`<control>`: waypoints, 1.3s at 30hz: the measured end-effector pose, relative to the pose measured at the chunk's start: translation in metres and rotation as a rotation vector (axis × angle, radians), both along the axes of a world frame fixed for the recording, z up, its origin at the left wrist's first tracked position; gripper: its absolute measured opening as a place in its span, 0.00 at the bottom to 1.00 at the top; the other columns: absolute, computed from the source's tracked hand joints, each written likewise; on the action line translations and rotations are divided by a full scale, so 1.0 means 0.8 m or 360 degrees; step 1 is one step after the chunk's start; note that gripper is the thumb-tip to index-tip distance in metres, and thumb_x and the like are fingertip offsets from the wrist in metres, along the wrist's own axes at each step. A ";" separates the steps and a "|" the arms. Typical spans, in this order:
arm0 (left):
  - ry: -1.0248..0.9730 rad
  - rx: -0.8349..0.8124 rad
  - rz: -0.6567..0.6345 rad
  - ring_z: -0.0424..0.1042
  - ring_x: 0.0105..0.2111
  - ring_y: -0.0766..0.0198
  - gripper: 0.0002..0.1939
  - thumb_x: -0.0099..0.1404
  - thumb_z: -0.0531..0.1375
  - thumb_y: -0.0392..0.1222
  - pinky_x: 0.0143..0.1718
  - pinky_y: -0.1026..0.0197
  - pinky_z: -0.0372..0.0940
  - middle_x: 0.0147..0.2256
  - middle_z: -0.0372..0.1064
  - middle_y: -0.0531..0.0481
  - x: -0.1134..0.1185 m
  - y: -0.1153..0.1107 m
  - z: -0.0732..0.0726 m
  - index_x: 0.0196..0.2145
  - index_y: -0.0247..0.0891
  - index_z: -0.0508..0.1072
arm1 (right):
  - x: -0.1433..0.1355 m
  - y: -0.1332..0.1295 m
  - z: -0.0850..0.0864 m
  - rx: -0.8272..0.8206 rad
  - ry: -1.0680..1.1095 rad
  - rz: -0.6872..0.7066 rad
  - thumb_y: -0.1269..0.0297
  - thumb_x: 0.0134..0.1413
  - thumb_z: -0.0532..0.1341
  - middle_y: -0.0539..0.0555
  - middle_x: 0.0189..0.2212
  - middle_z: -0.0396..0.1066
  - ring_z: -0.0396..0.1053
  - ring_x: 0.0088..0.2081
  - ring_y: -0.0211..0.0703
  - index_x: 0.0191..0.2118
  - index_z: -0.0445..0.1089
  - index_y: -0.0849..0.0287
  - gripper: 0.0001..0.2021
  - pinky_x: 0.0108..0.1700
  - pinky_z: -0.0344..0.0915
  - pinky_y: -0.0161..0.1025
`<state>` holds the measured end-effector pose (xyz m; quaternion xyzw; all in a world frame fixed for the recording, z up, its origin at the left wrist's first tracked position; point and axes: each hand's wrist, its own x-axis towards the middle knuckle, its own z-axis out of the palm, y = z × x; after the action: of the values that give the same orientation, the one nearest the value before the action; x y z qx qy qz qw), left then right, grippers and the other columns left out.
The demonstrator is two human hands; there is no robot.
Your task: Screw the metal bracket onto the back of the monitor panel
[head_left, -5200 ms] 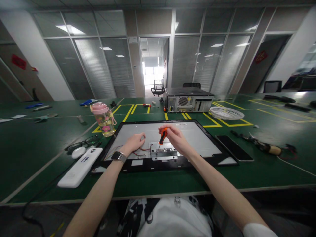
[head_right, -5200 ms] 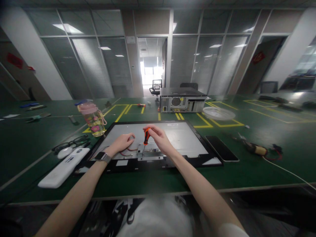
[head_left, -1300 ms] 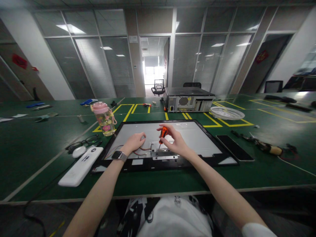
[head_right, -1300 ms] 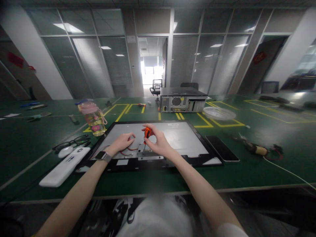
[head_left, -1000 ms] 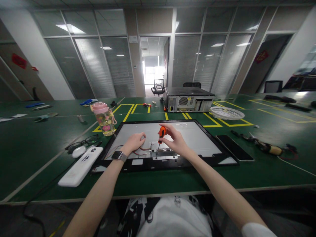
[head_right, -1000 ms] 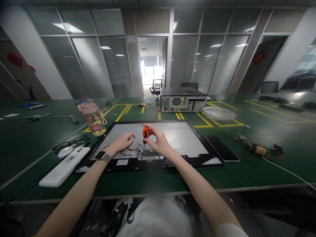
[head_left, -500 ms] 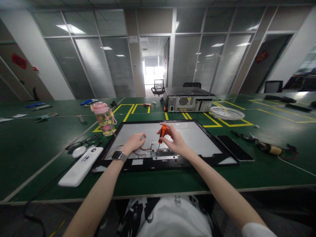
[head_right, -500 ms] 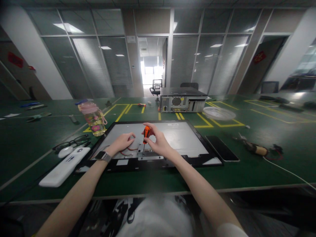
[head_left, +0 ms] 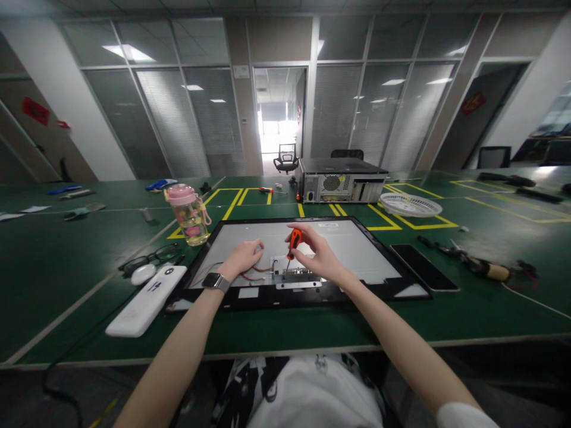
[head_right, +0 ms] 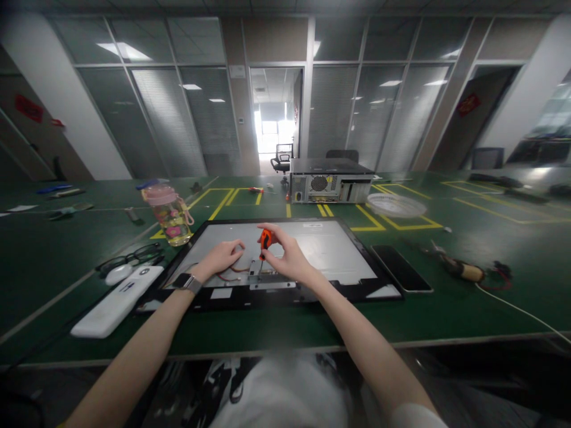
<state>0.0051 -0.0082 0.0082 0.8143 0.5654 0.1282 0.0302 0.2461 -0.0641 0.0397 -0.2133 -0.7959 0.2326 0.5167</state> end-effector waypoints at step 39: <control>0.0001 -0.0012 0.0001 0.75 0.40 0.54 0.14 0.67 0.52 0.41 0.42 0.58 0.65 0.38 0.76 0.43 0.000 0.000 0.001 0.47 0.39 0.72 | 0.000 0.004 0.001 -0.0126 0.0347 -0.0043 0.65 0.61 0.59 0.54 0.42 0.71 0.75 0.38 0.43 0.60 0.60 0.50 0.22 0.47 0.73 0.48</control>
<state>0.0054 -0.0086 0.0089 0.8140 0.5661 0.1258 0.0332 0.2460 -0.0611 0.0408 -0.2178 -0.7223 0.2785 0.5944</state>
